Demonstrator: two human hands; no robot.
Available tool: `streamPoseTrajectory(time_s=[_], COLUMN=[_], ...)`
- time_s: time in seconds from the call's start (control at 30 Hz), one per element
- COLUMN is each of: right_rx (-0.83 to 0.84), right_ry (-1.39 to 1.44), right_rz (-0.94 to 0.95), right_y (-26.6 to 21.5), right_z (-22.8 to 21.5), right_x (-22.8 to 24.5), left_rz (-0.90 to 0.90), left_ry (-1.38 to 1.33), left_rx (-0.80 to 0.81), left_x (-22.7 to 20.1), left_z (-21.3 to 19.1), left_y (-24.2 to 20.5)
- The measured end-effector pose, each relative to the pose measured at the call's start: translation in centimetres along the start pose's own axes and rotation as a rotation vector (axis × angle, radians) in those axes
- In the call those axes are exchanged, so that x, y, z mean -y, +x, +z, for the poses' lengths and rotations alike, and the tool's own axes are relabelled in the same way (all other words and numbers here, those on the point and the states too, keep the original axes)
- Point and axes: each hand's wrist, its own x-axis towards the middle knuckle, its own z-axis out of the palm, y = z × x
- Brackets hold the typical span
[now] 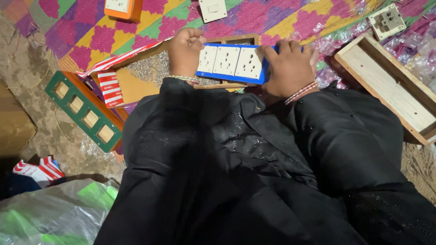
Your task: The person sits on the floor and assembles a blue multi-socket electrical board. They insert white socket modules into the frame, flip the board to insert and tighten screws from the back, and then place the finished unit aside.
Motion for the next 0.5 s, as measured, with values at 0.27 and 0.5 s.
streamPoseTrajectory(time_s=[0.27, 0.5], right_rx=[0.047, -0.006], right_ry=[-0.041, -0.095], right_rz=[0.012, -0.010], right_y=[0.1, -0.3], right_z=[0.1, -0.4], right_x=[0.5, 1.0], left_rz=[-0.029, 0.365], left_ry=[0.147, 0.414], left_rx=[0.151, 0.112], left_x=[-3.4, -5.3], left_z=[3.0, 5.4], left_y=[-2.6, -4.3])
